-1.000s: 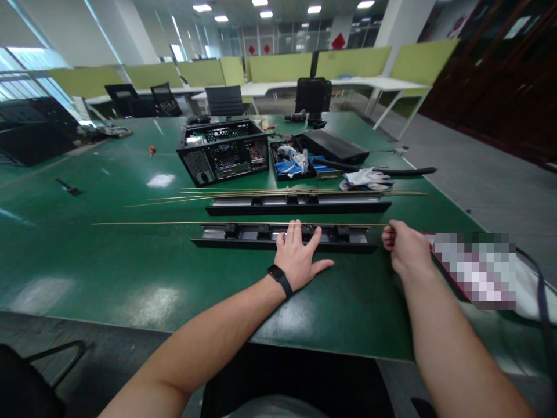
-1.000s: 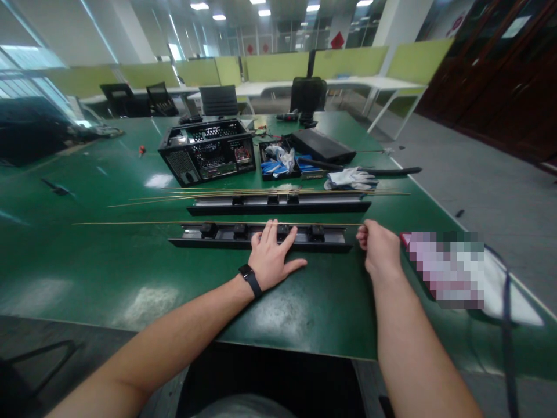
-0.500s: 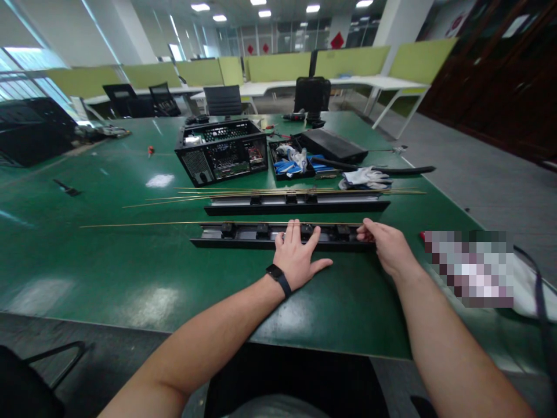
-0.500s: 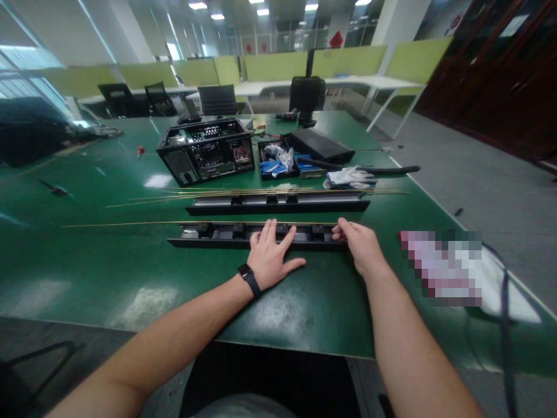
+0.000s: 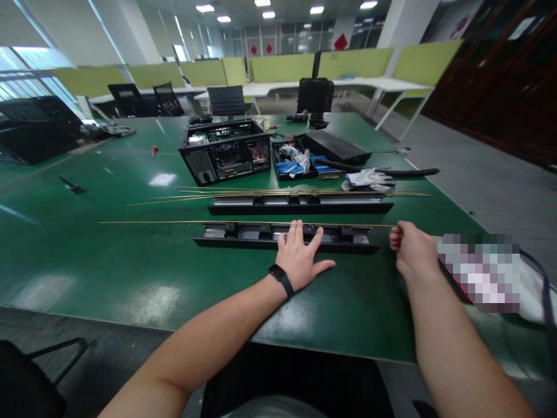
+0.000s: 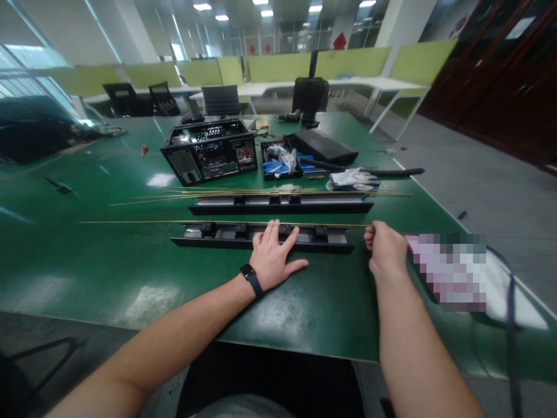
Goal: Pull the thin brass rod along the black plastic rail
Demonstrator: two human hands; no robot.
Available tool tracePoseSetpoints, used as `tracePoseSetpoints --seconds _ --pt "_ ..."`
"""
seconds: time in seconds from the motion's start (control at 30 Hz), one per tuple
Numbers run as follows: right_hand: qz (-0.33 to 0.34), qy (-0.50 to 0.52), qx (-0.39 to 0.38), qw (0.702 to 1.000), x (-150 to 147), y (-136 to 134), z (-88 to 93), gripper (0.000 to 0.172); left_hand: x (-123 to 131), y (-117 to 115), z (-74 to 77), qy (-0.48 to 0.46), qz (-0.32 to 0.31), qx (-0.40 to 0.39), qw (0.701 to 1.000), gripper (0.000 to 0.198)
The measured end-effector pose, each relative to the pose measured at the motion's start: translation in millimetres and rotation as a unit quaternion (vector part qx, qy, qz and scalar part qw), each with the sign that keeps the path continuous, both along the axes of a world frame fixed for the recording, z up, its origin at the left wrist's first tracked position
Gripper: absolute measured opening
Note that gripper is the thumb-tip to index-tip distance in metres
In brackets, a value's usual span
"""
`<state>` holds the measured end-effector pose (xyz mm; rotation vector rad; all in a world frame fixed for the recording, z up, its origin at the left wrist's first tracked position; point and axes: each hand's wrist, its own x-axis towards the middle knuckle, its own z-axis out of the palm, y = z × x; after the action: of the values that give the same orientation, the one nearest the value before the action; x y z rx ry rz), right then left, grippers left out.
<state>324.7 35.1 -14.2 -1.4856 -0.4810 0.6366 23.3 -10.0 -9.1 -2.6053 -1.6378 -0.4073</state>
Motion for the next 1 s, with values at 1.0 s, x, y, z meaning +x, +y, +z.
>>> tracePoseSetpoints --seconds 1.0 --pt "-0.087 0.043 -0.034 0.995 -5.7 -7.4 27.1 0.031 -0.1 0.1 1.0 0.001 -0.002 -0.007 1.0 0.096"
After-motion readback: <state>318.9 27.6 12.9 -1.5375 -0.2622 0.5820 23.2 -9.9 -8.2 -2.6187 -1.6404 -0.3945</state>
